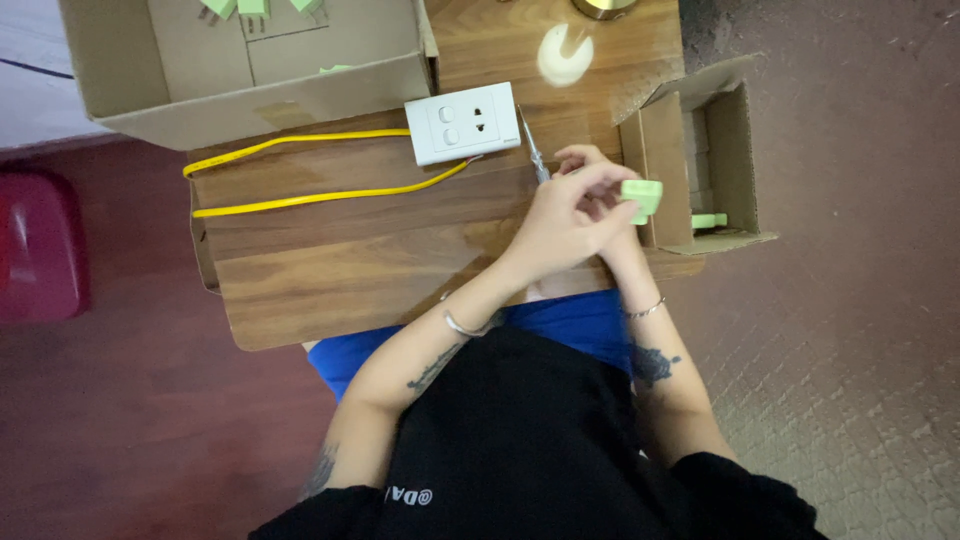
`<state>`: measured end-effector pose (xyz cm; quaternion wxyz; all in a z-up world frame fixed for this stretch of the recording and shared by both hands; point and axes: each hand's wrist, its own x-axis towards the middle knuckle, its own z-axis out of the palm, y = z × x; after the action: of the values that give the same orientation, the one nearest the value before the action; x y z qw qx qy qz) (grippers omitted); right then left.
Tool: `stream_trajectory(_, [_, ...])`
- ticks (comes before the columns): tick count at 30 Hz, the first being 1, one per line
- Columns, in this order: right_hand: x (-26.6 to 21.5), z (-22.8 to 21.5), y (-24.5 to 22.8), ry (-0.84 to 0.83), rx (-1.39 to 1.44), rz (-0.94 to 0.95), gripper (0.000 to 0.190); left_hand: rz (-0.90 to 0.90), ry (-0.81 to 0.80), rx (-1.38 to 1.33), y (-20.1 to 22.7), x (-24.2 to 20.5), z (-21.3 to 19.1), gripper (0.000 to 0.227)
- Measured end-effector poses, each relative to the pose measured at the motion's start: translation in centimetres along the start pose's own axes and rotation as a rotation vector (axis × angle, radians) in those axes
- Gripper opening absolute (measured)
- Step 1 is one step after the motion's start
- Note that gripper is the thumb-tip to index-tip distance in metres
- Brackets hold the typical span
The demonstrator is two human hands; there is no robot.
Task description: The person assembles a green electrical plug by inserting a yellow wire into the terminal and securing it with a screwdriver. They then attach the plug's cover and tighten the screws to complete the assembly.
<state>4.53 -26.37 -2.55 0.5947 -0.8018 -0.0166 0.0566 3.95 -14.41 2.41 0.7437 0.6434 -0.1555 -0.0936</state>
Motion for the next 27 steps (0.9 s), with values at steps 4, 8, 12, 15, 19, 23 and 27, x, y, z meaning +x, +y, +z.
stream_trajectory(4, [-0.5, 0.3, 3.1, 0.064, -0.041, -0.035, 0.037, 0.125, -0.082, 0.095, 3.6, 2.8, 2.5, 0.023])
stream_trajectory(8, [-0.4, 0.5, 5.9, 0.145, -0.098, -0.084, 0.029, 0.257, -0.175, 0.264, 5.3, 5.2, 4.4, 0.023])
stream_trajectory(12, [0.0, 0.7, 8.8, 0.221, -0.150, -0.132, 0.022, 0.247, -0.291, 0.480, 6.0, 7.1, 5.7, 0.019])
stream_trajectory(15, [-0.2, 0.8, 7.4, 0.280, -0.148, -0.163, 0.020, 0.318, -0.352, 0.761, 7.3, 7.7, 6.2, 0.019])
stream_trajectory(19, [-0.4, 0.4, 6.3, 0.306, -0.184, -0.164, 0.018, 0.519, -0.130, 1.062, -0.1, 8.7, 11.1, 0.021])
stream_trajectory(23, [-0.9, 0.1, 4.1, 0.273, -0.096, -0.205, 0.017, 0.165, -0.236, 1.238, -6.9, 10.8, 16.2, 0.020])
stream_trajectory(27, [-1.2, 0.0, 0.7, 0.297, -0.037, -0.192, 0.013, 0.090, -0.404, 1.277, -12.2, 12.3, 19.0, 0.013])
